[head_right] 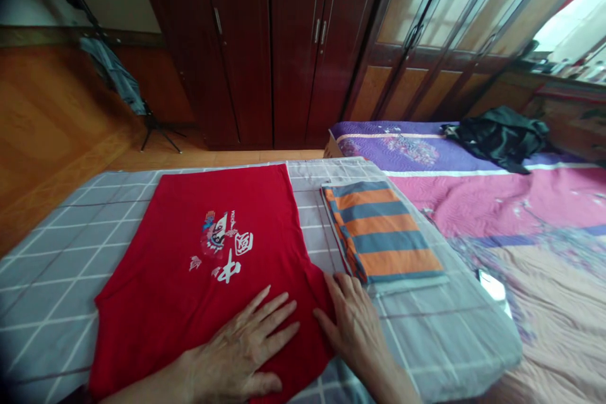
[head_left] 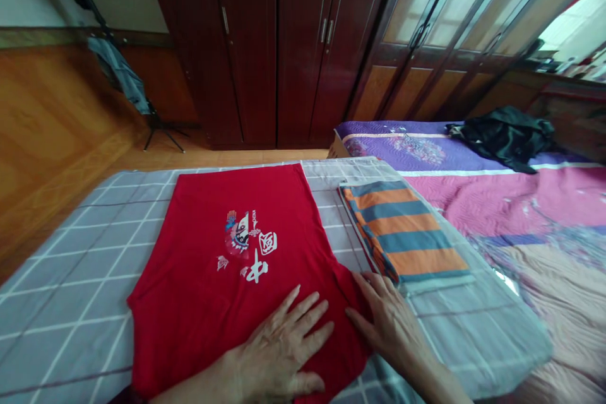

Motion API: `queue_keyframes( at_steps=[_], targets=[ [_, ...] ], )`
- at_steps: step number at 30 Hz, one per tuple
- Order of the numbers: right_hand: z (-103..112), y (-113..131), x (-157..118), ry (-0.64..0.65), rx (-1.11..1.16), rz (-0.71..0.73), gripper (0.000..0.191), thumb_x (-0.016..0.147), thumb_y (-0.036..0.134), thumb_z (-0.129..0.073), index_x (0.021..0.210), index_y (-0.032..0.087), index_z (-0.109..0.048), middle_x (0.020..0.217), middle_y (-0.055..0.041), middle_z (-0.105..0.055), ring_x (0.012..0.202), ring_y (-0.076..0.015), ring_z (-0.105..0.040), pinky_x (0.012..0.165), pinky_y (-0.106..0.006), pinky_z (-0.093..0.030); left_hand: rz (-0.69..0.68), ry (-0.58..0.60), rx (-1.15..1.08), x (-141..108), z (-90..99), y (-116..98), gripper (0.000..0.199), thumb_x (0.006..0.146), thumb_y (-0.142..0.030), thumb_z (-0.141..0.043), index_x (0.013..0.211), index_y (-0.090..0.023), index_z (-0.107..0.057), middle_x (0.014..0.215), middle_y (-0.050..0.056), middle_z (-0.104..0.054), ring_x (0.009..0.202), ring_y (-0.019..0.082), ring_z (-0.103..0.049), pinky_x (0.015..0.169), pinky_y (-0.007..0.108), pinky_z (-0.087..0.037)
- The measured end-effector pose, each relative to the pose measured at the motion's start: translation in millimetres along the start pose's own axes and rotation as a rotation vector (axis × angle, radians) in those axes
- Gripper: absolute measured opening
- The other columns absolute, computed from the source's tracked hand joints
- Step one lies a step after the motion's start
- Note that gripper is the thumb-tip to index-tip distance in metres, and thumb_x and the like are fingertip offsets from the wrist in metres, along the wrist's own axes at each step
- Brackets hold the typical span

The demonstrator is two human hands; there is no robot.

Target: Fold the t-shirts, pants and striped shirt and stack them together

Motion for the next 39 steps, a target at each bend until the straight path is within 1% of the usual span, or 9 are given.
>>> queue_keyframes(
  at_steps=[5,11,16,22,25,28,32,36,39],
  targets=[
    [1.7,-8.8,7.0,0.022,0.082,-0.070,0.028,0.090,0.025,-0.036,0.095,0.020,-0.063,0.086,-0.0069,-0.063,0.079,-0.0205,-0.061,0.070,-0.032,-0.047,-0.008,-0.079,-0.082,-3.1,8.4,5.9,0.061,0.092,-0.053,-0.039,0.142,-0.019,-0.031,0.149,0.011,-0.030,0.140,0.023,-0.018,0.115,0.046,-0.013],
    [-8.1,-39.5,25.5,0.127,0.457,-0.495,0.033,0.081,0.048,-0.045,0.070,0.020,-0.058,0.057,-0.0005,-0.057,0.053,-0.0161,-0.054,0.048,-0.026,-0.037,0.014,-0.143,-0.158,-4.7,16.2,11.2,0.056,0.091,-0.046,-0.047,0.139,-0.018,-0.037,0.142,0.010,-0.042,0.136,0.023,-0.029,0.114,0.043,-0.019],
    [-16.9,-28.8,42.0,0.280,0.892,-0.581,0.033,0.073,0.049,-0.056,0.077,0.017,-0.059,0.064,-0.0016,-0.062,0.056,-0.0150,-0.057,0.050,-0.025,-0.040,0.008,-0.192,-0.255,-6.0,16.2,14.0,0.054,0.088,-0.038,-0.053,0.136,-0.016,-0.042,0.137,0.011,-0.048,0.132,0.024,-0.035,0.114,0.044,-0.019],
    [7.5,26.6,64.0,0.283,0.858,-0.405,0.033,0.075,0.037,-0.055,0.101,0.016,-0.059,0.063,-0.0001,-0.063,0.047,-0.0113,-0.052,0.042,-0.022,-0.035,0.267,-0.532,-0.746,-14.7,31.1,42.3,0.043,0.090,-0.036,-0.050,0.128,-0.018,-0.049,0.121,0.010,-0.061,0.110,0.020,-0.057,0.098,0.036,-0.043],
    [30.6,79.0,70.8,0.313,0.818,-0.123,0.043,0.079,0.030,-0.055,0.120,0.020,-0.054,0.092,-0.0041,-0.068,0.060,-0.0113,-0.059,0.052,-0.022,-0.044,0.448,-0.808,-0.955,-28.2,37.9,66.7,0.037,0.092,-0.039,-0.043,0.122,-0.017,-0.050,0.118,0.010,-0.061,0.105,0.019,-0.059,0.091,0.033,-0.046],
    [47.5,93.2,82.8,0.204,0.732,-0.012,0.042,0.081,0.028,-0.053,0.122,0.020,-0.055,0.105,-0.0067,-0.067,0.073,-0.0134,-0.062,0.063,-0.025,-0.048,0.529,-0.947,-0.932,-36.2,43.2,79.9,0.035,0.091,-0.039,-0.043,0.116,-0.016,-0.051,0.117,0.011,-0.060,0.102,0.019,-0.059,0.089,0.034,-0.046],
    [29.4,51.0,113.1,0.158,0.551,-0.077,0.030,0.078,0.025,-0.052,0.102,0.015,-0.067,0.081,-0.0053,-0.070,0.063,-0.0127,-0.060,0.057,-0.024,-0.046,0.553,-0.879,-0.650,-33.6,44.2,78.0,0.031,0.086,-0.030,-0.050,0.114,-0.016,-0.052,0.111,0.010,-0.061,0.094,0.020,-0.059,0.083,0.035,-0.048],
    [-24.7,15.3,125.6,0.579,0.638,-0.119,0.029,0.078,0.029,-0.054,0.098,0.014,-0.067,0.056,0.0011,-0.061,0.043,-0.0093,-0.054,0.041,-0.019,-0.040,0.497,-0.672,-0.171,-23.4,38.6,60.2,0.040,0.079,-0.025,-0.060,0.116,-0.016,-0.053,0.106,0.008,-0.062,0.101,0.025,-0.055,0.095,0.045,-0.041],
    [-43.7,4.0,123.9,0.691,0.698,-0.129,0.031,0.076,0.031,-0.057,0.101,0.014,-0.065,0.051,0.0038,-0.057,0.039,-0.0087,-0.051,0.037,-0.018,-0.038,0.484,-0.544,0.071,-20.0,35.2,50.2,0.046,0.077,-0.034,-0.065,0.118,-0.017,-0.053,0.105,0.009,-0.062,0.103,0.028,-0.054,0.096,0.046,-0.040]
  ],
)
Point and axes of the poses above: each hand's wrist, its own x-axis towards the middle knuckle, its own z-axis out of the back of the hand, y = z × x, the point moved 7 cm from there along x, towards the middle knuckle
